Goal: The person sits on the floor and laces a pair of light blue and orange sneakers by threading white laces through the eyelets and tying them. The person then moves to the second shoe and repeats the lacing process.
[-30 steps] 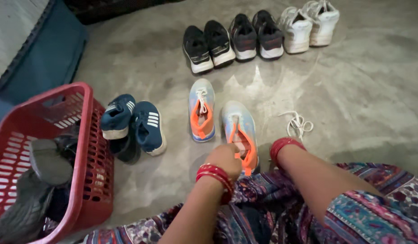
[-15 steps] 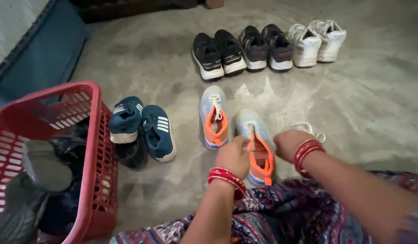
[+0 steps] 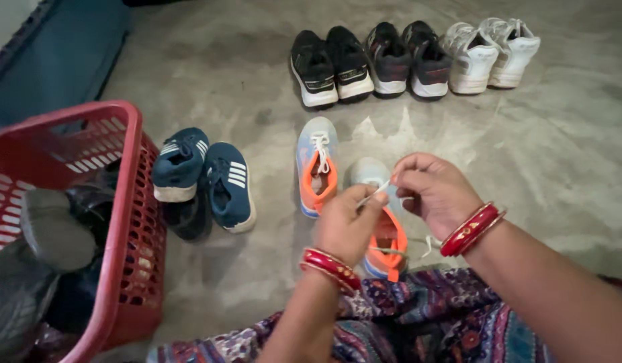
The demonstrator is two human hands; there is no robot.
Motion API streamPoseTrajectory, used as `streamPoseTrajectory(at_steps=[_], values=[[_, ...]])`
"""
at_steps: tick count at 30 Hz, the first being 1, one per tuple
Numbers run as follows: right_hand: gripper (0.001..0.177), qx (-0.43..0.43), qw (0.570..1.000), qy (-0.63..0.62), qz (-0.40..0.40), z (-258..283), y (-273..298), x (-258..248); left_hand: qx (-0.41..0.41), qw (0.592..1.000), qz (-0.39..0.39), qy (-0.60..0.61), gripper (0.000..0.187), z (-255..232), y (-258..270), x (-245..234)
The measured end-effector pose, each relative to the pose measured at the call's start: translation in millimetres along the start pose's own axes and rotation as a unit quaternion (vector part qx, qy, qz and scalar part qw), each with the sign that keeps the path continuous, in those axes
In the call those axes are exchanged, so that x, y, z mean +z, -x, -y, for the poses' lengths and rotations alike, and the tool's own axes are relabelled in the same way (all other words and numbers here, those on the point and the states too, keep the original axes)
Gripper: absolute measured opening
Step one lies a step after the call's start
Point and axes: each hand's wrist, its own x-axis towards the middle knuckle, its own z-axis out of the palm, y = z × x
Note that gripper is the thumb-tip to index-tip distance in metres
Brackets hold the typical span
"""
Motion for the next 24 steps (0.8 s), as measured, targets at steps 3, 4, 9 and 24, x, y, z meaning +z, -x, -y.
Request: streamPoseTrajectory(at_steps=[3,4,9,24], values=[[0.023,-0.019,0.997,0.040,0.063,-5.1,-3.4,-0.3,0.131,0.990,-0.039,0.024,0.025,14.9,-14.5,-8.8],[0.032,-0.028,0.994,0.067,0.083,-8.8,-4.8,3.3,0.180,0.979,-0.051,0.077,0.025,20.6,-18.6,-10.5],[0.045,0.091,0.904,0.314,0.275,-29.7,-8.3,4.6,-0.095,0.928,-0.053,0.357,0.021,39.6,-42.4,-28.3],[0.015,0.047,0.996,-0.024,0.065,-36.2,-71.1,-58.0,-0.121,0.928,-0.026,0.351,0.014,69.3,-55.3,-54.1]])
